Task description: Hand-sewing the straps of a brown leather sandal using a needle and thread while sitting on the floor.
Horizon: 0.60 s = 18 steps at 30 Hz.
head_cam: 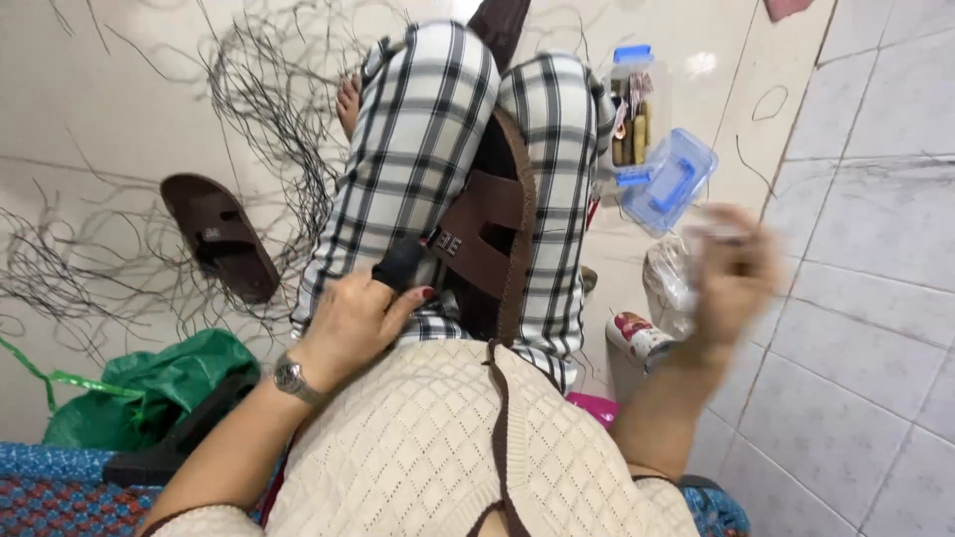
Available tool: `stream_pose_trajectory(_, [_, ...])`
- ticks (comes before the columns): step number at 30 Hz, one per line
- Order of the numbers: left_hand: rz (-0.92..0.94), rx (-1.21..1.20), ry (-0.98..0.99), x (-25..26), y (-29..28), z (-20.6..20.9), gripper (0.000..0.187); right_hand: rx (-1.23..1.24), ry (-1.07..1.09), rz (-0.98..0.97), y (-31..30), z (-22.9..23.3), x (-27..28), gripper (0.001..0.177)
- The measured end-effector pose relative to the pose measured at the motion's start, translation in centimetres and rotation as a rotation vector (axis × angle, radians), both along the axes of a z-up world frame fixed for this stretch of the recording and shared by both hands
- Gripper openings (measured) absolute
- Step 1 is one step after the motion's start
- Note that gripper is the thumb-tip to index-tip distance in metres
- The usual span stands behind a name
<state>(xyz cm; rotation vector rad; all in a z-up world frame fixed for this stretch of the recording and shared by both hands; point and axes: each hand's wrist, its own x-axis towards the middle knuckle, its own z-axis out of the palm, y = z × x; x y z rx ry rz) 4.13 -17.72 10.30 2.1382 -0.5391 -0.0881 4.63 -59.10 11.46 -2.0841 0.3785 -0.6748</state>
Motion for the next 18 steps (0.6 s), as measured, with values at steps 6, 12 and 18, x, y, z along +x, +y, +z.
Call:
stream_pose_trajectory(6, [-0.117,-0.152,0.886,-0.6,-0.1,3.3,0.025,0.051,0.261,0.771,9.4,-1.3,1.9,0.029])
stream_pose_trajectory(12, [-0.121,-0.404,0.395,0.9,-1.0,0.4,0.057,1.010,0.090,0.861,10.3,-4.7,2.2,0.019])
stream_pose_trajectory(18, [0.005,0.191,0.138,-3.4,1.0,-1.6,0.051,1.006,0.043,0.723,13.8,-4.6,2.2,0.009])
